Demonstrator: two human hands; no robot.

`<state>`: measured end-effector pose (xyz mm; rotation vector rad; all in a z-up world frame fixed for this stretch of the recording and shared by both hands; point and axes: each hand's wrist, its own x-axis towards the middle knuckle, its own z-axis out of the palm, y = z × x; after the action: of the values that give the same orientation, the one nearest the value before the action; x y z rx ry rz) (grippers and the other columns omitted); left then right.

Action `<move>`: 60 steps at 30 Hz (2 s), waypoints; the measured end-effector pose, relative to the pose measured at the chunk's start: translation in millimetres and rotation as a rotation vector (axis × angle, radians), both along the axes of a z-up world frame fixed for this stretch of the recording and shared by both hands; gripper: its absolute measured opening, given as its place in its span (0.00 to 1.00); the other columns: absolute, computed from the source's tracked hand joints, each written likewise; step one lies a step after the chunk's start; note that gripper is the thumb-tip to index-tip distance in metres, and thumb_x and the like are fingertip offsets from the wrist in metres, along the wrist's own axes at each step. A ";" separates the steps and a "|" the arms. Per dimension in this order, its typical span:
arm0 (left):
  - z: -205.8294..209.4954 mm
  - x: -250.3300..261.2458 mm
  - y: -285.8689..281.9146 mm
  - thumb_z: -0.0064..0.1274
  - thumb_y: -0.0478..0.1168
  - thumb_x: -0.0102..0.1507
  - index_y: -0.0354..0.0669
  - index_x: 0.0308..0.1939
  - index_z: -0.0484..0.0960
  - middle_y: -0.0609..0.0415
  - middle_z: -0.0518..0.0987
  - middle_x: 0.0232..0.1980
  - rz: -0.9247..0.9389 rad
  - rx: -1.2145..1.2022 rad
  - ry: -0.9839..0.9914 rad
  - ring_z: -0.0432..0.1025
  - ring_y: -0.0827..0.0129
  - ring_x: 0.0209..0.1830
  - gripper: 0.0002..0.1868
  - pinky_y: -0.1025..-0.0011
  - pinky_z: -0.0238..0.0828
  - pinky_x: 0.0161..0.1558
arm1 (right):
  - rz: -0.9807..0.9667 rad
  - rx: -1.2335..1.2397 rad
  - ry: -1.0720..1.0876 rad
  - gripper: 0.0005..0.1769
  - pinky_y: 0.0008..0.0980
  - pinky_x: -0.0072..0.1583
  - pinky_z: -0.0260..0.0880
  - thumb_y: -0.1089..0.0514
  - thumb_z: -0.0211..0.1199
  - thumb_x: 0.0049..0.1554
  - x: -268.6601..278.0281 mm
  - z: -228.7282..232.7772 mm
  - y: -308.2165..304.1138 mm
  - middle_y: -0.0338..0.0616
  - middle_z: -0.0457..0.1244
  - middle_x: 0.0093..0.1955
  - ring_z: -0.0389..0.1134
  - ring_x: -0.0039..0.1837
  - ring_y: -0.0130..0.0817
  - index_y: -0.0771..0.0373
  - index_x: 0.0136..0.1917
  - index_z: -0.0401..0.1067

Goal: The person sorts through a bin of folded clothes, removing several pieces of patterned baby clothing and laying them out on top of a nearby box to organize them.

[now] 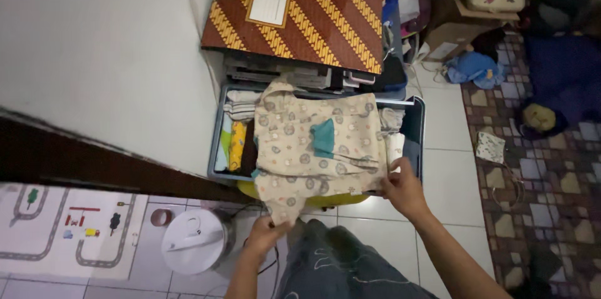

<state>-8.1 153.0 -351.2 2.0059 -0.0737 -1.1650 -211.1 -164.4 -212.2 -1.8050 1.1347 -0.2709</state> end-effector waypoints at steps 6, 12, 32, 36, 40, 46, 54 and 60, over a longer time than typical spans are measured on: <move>-26.7 -21.9 33.7 0.53 0.52 0.66 0.37 0.51 0.85 0.55 0.83 0.39 0.165 -0.348 -0.059 0.72 0.75 0.36 0.22 0.73 0.69 0.40 | 0.300 -0.067 -0.231 0.22 0.32 0.48 0.74 0.72 0.58 0.51 -15.8 -1.6 11.0 0.46 0.69 0.50 0.73 0.48 0.37 0.61 0.59 0.73; 73.4 -29.2 47.4 0.59 0.39 0.64 0.38 0.65 0.71 0.51 0.82 0.54 0.254 -0.406 0.057 0.76 0.69 0.49 0.27 0.73 0.73 0.50 | 0.221 -0.222 -0.187 0.14 0.31 0.50 0.77 0.68 0.65 0.53 -18.9 -3.2 12.6 0.43 0.67 0.51 0.75 0.47 0.36 0.59 0.53 0.78; 129.4 108.5 -120.3 0.57 0.43 0.56 0.34 0.53 0.79 0.44 0.84 0.47 0.219 -0.392 -0.755 0.79 0.56 0.47 0.23 0.61 0.74 0.51 | -0.062 0.059 -0.277 0.12 0.27 0.44 0.68 0.54 0.68 0.56 64.2 -34.5 -70.9 0.42 0.70 0.40 0.69 0.41 0.25 0.66 0.48 0.77; 92.2 105.5 -104.3 0.66 0.46 0.56 0.31 0.42 0.81 0.40 0.81 0.38 0.152 -0.178 -0.810 0.76 0.49 0.40 0.21 0.57 0.72 0.45 | -0.082 -0.068 -0.278 0.13 0.29 0.42 0.67 0.54 0.64 0.60 63.5 -43.1 -58.2 0.46 0.68 0.39 0.66 0.41 0.25 0.65 0.51 0.73; 104.4 114.0 -100.5 0.63 0.46 0.59 0.35 0.38 0.80 0.41 0.81 0.35 0.140 -0.179 -0.846 0.76 0.49 0.36 0.16 0.57 0.71 0.41 | -0.035 -0.253 -0.236 0.14 0.30 0.43 0.68 0.53 0.62 0.63 64.0 -29.8 -38.8 0.49 0.69 0.39 0.68 0.42 0.27 0.68 0.46 0.67; 161.8 123.2 -86.2 0.54 0.43 0.67 0.41 0.43 0.79 0.42 0.80 0.40 -0.066 -0.373 -1.130 0.74 0.44 0.40 0.09 0.54 0.70 0.39 | 0.014 -0.147 0.089 0.13 0.41 0.39 0.69 0.49 0.57 0.63 43.4 10.8 -6.6 0.54 0.66 0.30 0.70 0.32 0.41 0.62 0.50 0.68; 145.3 124.1 -77.8 0.59 0.46 0.64 0.42 0.42 0.79 0.46 0.80 0.39 -0.167 -0.213 -1.210 0.75 0.46 0.38 0.12 0.54 0.71 0.38 | 0.032 -0.345 -0.030 0.13 0.39 0.40 0.71 0.50 0.63 0.59 33.2 -21.3 7.9 0.50 0.69 0.35 0.73 0.37 0.45 0.62 0.49 0.69; 147.6 118.2 -63.6 0.60 0.43 0.64 0.39 0.41 0.77 0.45 0.79 0.38 -0.053 -0.420 -1.229 0.75 0.48 0.36 0.11 0.57 0.71 0.38 | 0.116 -0.506 -0.094 0.09 0.38 0.40 0.71 0.51 0.62 0.60 31.3 -18.6 1.1 0.49 0.70 0.39 0.73 0.37 0.47 0.58 0.48 0.71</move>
<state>110.1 89.4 -203.7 2.0214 -0.8949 0.2050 -179.9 -163.3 -230.9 -2.2623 0.9441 -0.6100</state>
